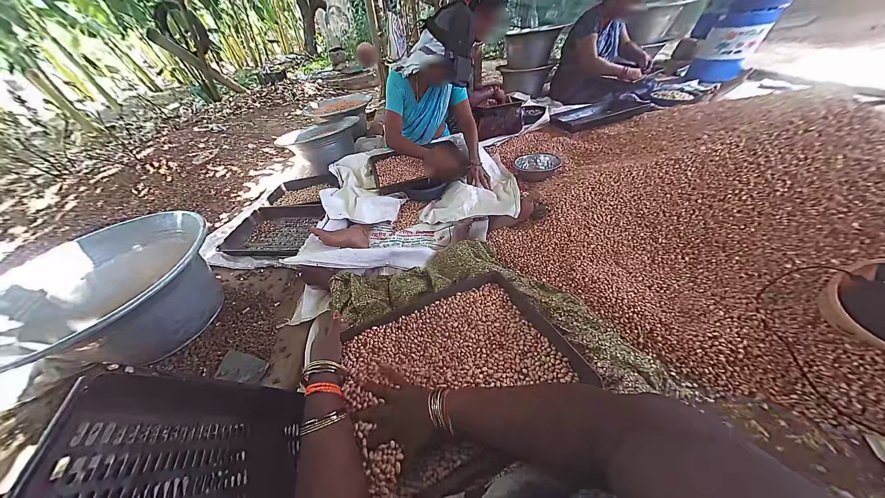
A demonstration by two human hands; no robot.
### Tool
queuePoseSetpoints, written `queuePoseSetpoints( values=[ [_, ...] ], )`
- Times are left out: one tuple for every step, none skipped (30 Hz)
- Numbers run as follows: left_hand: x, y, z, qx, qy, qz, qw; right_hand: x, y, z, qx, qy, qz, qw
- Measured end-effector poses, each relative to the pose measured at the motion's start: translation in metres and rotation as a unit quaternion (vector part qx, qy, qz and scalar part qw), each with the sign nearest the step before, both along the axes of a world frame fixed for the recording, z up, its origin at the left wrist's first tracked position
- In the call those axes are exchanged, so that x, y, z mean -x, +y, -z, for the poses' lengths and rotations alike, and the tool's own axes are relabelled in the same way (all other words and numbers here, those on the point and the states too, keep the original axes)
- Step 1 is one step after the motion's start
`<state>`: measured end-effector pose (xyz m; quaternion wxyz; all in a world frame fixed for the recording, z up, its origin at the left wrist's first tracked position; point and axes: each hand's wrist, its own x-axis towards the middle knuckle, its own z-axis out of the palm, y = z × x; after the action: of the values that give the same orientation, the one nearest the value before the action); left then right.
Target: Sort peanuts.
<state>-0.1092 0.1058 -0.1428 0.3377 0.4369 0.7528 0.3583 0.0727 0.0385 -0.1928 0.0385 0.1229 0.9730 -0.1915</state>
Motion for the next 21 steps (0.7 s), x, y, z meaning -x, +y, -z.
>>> queuePoseSetpoints(
  values=[
    [0.000, -0.002, 0.000, 0.002, -0.001, -0.003, 1.000, 0.001, 0.006, 0.001, 0.002, -0.014, 0.037, 0.999],
    [-0.002, -0.004, -0.001, 0.009, 0.005, -0.007, 1.000, -0.003, 0.013, 0.001, 0.006, -0.029, 0.071, 0.997],
    [-0.006, -0.006, -0.005, 0.016, 0.012, -0.006, 1.000, -0.009, 0.021, -0.001, 0.011, -0.039, 0.108, 0.993],
    [-0.010, -0.007, -0.010, 0.021, 0.024, -0.003, 0.999, -0.019, 0.029, -0.005, 0.010, -0.048, 0.144, 0.988],
    [-0.013, -0.008, -0.013, 0.021, 0.035, 0.000, 0.999, -0.032, 0.038, -0.009, 0.011, -0.054, 0.178, 0.982],
    [-0.015, -0.009, -0.012, 0.011, 0.036, 0.003, 0.999, -0.048, 0.045, -0.012, 0.017, -0.059, 0.208, 0.976],
    [-0.015, -0.011, -0.008, -0.005, 0.029, 0.004, 1.000, -0.065, 0.049, -0.014, 0.017, -0.072, 0.232, 0.970],
    [-0.014, -0.013, -0.006, -0.015, 0.025, 0.004, 1.000, -0.083, 0.051, -0.017, 0.019, -0.088, 0.254, 0.963],
    [-0.013, -0.016, -0.007, -0.025, 0.021, 0.001, 0.999, -0.103, 0.052, -0.021, 0.018, -0.101, 0.272, 0.957],
    [-0.013, -0.020, -0.010, -0.034, 0.016, 0.000, 0.999, -0.123, 0.052, -0.025, 0.015, -0.112, 0.285, 0.952],
    [-0.013, -0.025, -0.014, -0.045, 0.011, 0.003, 0.999, -0.142, 0.048, -0.027, 0.013, -0.116, 0.295, 0.948],
    [-0.013, -0.030, -0.018, -0.056, 0.010, 0.006, 0.998, -0.159, 0.043, -0.030, 0.019, -0.122, 0.308, 0.943],
    [-0.013, -0.033, -0.022, -0.068, 0.011, 0.007, 0.998, -0.173, 0.035, -0.033, 0.020, -0.134, 0.318, 0.938],
    [-0.015, -0.036, -0.026, -0.077, 0.010, 0.009, 0.997, -0.183, 0.027, -0.033, 0.022, -0.139, 0.321, 0.937],
    [-0.015, -0.038, -0.029, -0.085, 0.008, 0.009, 0.996, -0.188, 0.019, -0.032, 0.031, -0.138, 0.319, 0.937],
    [-0.015, -0.038, -0.030, -0.089, 0.004, 0.008, 0.996, -0.189, 0.011, -0.030, 0.042, -0.137, 0.311, 0.940],
    [-0.014, -0.036, -0.029, -0.088, 0.001, 0.008, 0.996, -0.187, 0.003, -0.027, 0.052, -0.143, 0.295, 0.943],
    [-0.014, -0.033, -0.028, -0.080, 0.000, 0.008, 0.997, -0.181, -0.004, -0.023, 0.066, -0.138, 0.271, 0.950],
    [-0.013, -0.029, -0.026, -0.066, 0.003, 0.011, 0.998, -0.172, -0.010, -0.020, 0.082, -0.130, 0.233, 0.960],
    [-0.012, -0.024, -0.024, -0.049, 0.008, 0.015, 0.999, -0.161, -0.014, -0.017, 0.092, -0.117, 0.188, 0.971],
    [-0.011, -0.021, -0.022, -0.036, 0.017, 0.018, 0.999, -0.146, -0.015, -0.014, 0.098, -0.107, 0.139, 0.980]
  ],
)
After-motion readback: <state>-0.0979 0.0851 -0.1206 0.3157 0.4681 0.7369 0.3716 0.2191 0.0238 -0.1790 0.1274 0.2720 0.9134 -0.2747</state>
